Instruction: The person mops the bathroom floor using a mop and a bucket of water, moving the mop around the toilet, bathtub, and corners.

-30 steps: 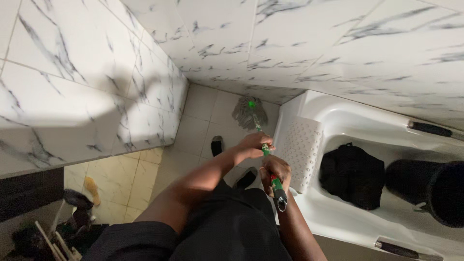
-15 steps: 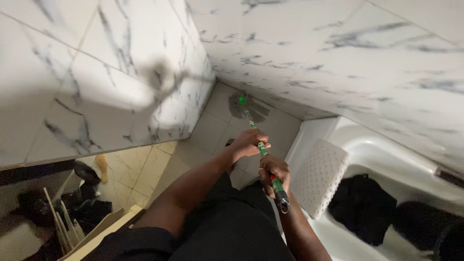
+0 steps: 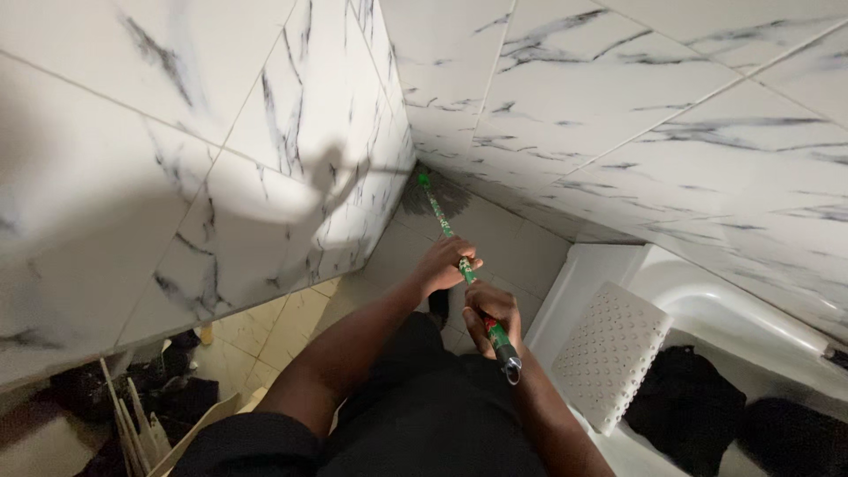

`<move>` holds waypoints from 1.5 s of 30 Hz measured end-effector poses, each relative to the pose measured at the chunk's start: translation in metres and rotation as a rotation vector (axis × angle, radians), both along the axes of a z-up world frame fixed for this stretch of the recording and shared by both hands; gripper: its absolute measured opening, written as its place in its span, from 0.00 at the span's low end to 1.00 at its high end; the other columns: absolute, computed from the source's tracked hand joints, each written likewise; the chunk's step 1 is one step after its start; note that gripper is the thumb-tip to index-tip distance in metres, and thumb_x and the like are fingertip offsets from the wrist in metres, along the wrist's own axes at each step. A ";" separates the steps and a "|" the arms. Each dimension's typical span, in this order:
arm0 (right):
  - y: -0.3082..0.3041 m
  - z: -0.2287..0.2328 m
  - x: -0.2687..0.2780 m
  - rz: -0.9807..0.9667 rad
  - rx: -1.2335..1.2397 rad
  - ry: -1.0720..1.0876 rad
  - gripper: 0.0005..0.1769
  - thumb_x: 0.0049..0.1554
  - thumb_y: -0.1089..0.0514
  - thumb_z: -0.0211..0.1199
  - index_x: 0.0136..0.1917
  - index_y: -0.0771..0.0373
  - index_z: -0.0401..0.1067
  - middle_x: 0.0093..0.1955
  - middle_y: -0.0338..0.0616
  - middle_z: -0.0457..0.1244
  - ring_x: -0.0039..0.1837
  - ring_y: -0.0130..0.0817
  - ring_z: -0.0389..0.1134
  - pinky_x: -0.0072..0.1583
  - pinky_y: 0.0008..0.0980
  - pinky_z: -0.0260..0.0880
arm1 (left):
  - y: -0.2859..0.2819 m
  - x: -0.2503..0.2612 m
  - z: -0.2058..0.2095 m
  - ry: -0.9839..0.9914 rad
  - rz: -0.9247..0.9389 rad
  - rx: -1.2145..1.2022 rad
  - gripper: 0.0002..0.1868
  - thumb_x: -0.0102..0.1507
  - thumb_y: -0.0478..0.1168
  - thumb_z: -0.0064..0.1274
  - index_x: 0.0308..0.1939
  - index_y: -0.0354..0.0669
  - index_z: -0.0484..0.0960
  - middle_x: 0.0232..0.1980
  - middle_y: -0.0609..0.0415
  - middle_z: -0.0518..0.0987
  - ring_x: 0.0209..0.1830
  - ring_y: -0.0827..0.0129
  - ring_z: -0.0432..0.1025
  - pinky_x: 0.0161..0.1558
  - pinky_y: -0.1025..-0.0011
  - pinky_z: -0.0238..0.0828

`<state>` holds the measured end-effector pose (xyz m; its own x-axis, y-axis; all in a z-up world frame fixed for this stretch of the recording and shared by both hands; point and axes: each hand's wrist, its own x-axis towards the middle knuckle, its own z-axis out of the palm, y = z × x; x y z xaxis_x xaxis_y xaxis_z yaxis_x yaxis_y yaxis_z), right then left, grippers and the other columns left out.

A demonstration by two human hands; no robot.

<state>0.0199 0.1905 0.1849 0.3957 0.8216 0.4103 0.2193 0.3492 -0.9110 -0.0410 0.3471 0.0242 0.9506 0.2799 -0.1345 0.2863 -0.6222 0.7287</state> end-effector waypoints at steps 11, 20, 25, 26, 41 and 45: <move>-0.043 0.005 -0.064 0.022 0.023 0.017 0.11 0.50 0.69 0.55 0.31 0.62 0.57 0.30 0.41 0.54 0.33 0.29 0.54 0.38 0.34 0.55 | -0.053 -0.080 0.020 -0.026 0.110 -0.035 0.18 0.66 0.51 0.56 0.29 0.42 0.75 0.34 0.53 0.78 0.44 0.58 0.74 0.44 0.57 0.70; -0.102 0.007 -0.162 0.054 -0.077 -0.013 0.14 0.51 0.67 0.57 0.30 0.61 0.55 0.27 0.38 0.50 0.30 0.28 0.48 0.34 0.33 0.48 | -0.113 -0.192 0.018 -0.211 0.129 0.011 0.16 0.65 0.48 0.58 0.31 0.41 0.74 0.35 0.51 0.79 0.44 0.54 0.74 0.44 0.56 0.70; -0.118 0.018 -0.212 0.156 -0.132 -0.030 0.18 0.53 0.67 0.59 0.28 0.60 0.54 0.26 0.38 0.50 0.27 0.27 0.48 0.32 0.34 0.49 | -0.130 -0.239 0.016 -0.018 0.153 -0.058 0.17 0.65 0.49 0.59 0.30 0.42 0.76 0.34 0.50 0.80 0.42 0.55 0.75 0.42 0.57 0.70; -0.118 0.023 -0.220 0.156 -0.126 -0.035 0.18 0.53 0.67 0.59 0.28 0.60 0.54 0.26 0.38 0.50 0.27 0.27 0.48 0.32 0.34 0.49 | -0.133 -0.248 0.018 -0.056 0.118 -0.054 0.18 0.65 0.49 0.59 0.29 0.41 0.75 0.34 0.50 0.80 0.41 0.55 0.75 0.41 0.57 0.71; -0.137 0.139 -0.362 0.227 -0.222 -0.145 0.20 0.42 0.66 0.61 0.26 0.57 0.49 0.24 0.36 0.46 0.27 0.30 0.48 0.34 0.36 0.50 | -0.136 -0.355 0.089 -0.271 -0.377 -0.348 0.19 0.64 0.50 0.61 0.30 0.46 0.70 0.25 0.57 0.71 0.23 0.64 0.68 0.29 0.63 0.61; -0.137 0.158 -0.397 0.181 -0.127 -0.244 0.22 0.46 0.64 0.64 0.27 0.56 0.50 0.24 0.37 0.44 0.28 0.31 0.49 0.34 0.37 0.48 | -0.134 -0.385 0.108 -0.423 -0.356 -0.233 0.20 0.63 0.52 0.60 0.27 0.46 0.71 0.24 0.58 0.73 0.25 0.65 0.69 0.29 0.64 0.63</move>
<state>-0.3774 0.0530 0.3426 0.1411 0.9203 0.3648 0.3814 0.2895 -0.8779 -0.4260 0.2132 0.1318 0.9648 -0.0574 0.2565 -0.2553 -0.4370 0.8625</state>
